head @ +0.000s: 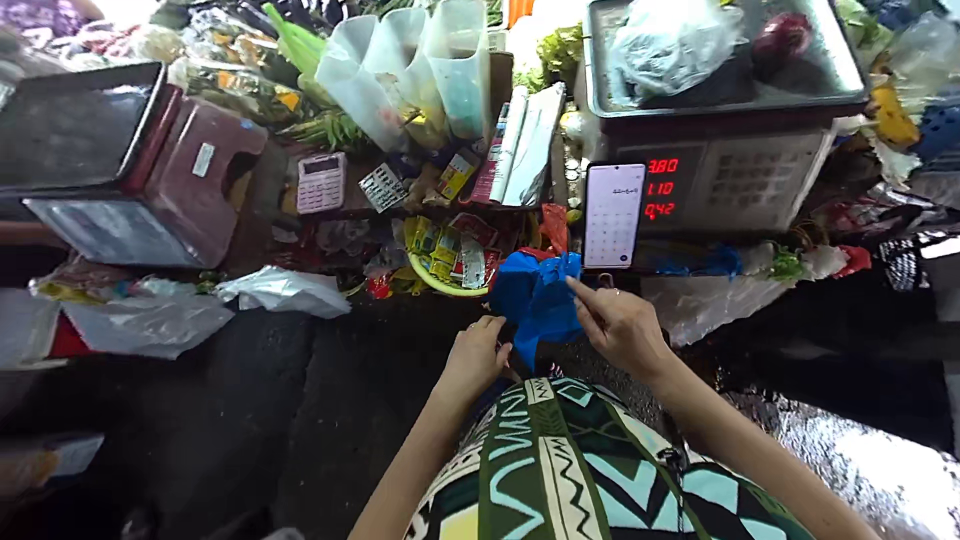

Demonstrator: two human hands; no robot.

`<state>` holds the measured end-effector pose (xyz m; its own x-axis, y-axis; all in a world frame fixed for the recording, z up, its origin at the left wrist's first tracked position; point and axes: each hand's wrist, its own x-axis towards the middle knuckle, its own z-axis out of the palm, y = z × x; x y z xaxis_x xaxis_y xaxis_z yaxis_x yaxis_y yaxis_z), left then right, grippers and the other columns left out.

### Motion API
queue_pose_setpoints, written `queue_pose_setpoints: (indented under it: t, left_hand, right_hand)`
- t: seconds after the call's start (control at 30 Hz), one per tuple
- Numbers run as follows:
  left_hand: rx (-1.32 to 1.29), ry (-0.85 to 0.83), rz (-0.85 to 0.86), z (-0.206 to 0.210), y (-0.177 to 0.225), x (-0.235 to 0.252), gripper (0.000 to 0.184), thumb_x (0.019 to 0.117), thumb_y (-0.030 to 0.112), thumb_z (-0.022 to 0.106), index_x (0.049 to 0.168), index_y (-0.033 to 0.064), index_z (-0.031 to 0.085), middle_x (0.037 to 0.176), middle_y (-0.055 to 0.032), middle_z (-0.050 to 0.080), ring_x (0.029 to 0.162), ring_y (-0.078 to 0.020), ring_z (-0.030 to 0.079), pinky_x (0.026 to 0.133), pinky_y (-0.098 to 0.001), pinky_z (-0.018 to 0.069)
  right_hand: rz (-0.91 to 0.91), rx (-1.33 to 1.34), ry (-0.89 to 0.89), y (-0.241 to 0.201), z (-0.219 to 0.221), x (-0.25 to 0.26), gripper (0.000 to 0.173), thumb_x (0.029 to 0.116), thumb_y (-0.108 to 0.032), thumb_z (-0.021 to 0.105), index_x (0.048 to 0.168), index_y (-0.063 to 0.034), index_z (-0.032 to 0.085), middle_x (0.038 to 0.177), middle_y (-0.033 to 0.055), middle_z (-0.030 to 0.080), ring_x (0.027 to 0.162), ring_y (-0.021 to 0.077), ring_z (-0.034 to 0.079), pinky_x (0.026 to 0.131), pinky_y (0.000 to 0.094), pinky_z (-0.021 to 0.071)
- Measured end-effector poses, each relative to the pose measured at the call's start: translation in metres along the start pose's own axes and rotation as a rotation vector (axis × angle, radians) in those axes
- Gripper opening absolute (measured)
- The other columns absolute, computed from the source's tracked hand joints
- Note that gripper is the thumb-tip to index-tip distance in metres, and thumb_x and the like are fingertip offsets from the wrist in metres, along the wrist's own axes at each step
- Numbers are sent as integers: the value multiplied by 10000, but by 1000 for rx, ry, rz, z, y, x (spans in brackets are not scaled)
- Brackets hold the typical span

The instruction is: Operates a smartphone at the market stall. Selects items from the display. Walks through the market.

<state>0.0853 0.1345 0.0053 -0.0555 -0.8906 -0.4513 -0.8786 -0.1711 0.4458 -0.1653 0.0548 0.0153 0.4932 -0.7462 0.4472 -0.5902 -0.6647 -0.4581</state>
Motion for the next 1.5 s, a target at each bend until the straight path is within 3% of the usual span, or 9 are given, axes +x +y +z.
queue_pose_setpoints:
  t: [0.27, 0.47, 0.57, 0.73, 0.83, 1.0, 1.3, 1.4, 1.5]
  left_hand:
    - [-62, -178, -56, 10, -24, -6, 600, 1008, 276, 637, 1513, 11, 449, 1486, -226, 509, 1366, -424, 493, 1096, -631, 395]
    - [-217, -246, -220, 43, -110, -36, 620, 1006, 297, 640, 1518, 10, 441, 1500, -230, 492, 1378, -426, 476, 1103, -632, 384]
    - [-286, -203, -315, 60, -171, -73, 627, 971, 354, 681, 1478, 30, 508, 1459, -236, 539, 1359, -413, 514, 1124, -620, 398]
    - [-257, -239, -495, 85, -278, -127, 667, 964, 366, 703, 1474, -13, 501, 1455, -298, 520, 1353, -456, 513, 1127, -616, 406]
    - [-133, -337, -640, 103, -328, -140, 678, 961, 405, 699, 1458, -18, 515, 1458, -284, 528, 1352, -439, 524, 1109, -612, 426]
    - [-279, -288, -693, 131, -364, -130, 614, 993, 365, 673, 1450, -17, 524, 1424, -276, 564, 1363, -412, 520, 1153, -583, 377]
    - [-542, -305, -668, 163, -278, -113, 511, 1032, 275, 631, 1449, -1, 524, 1412, -206, 604, 1342, -336, 561, 1155, -509, 398]
    - [-595, -343, -684, 225, -301, -117, 452, 1026, 247, 630, 1430, 54, 564, 1370, -194, 633, 1296, -330, 592, 1119, -525, 434]
    - [-533, -296, -673, 309, -349, -122, 396, 999, 385, 634, 1327, 168, 679, 1247, -119, 715, 1193, -288, 664, 1047, -541, 509]
  right_hand:
    - [-33, 127, -242, -33, 47, -26, 356, 1014, -226, 502, 1186, -62, 767, 862, 93, 765, 746, 238, 734, 695, 432, 610]
    - [-17, 43, -866, -71, 94, -3, 309, 999, -186, 595, 1255, -78, 731, 984, 165, 755, 909, 354, 736, 838, 578, 581]
    - [-40, 32, -372, -82, 101, 11, 294, 996, -188, 559, 1171, -67, 762, 877, 118, 747, 792, 276, 720, 731, 471, 597]
    - [198, -276, 172, -44, 45, 46, 318, 1003, -232, 556, 1192, -27, 709, 1305, 196, 670, 1237, 379, 612, 1072, 595, 428]
    - [238, -390, 315, -19, 19, 54, 229, 992, -208, 543, 1049, -22, 663, 1359, 204, 628, 1249, 379, 583, 1069, 553, 409]
    - [269, -380, 342, -8, 8, 48, 221, 967, -181, 530, 1016, -8, 660, 1282, 179, 679, 1175, 364, 619, 1039, 534, 442]
    - [199, -353, 260, 7, 10, 38, 211, 968, -151, 493, 1019, -44, 668, 1330, 113, 686, 1113, 342, 640, 933, 519, 461]
    - [128, -323, 273, 6, 8, 29, 213, 951, -148, 499, 978, -56, 690, 1241, 102, 724, 1062, 315, 646, 923, 483, 468]
    - [123, -323, 176, 8, 11, 23, 235, 945, -146, 509, 1023, -51, 709, 1275, 90, 714, 1092, 325, 643, 941, 496, 463]
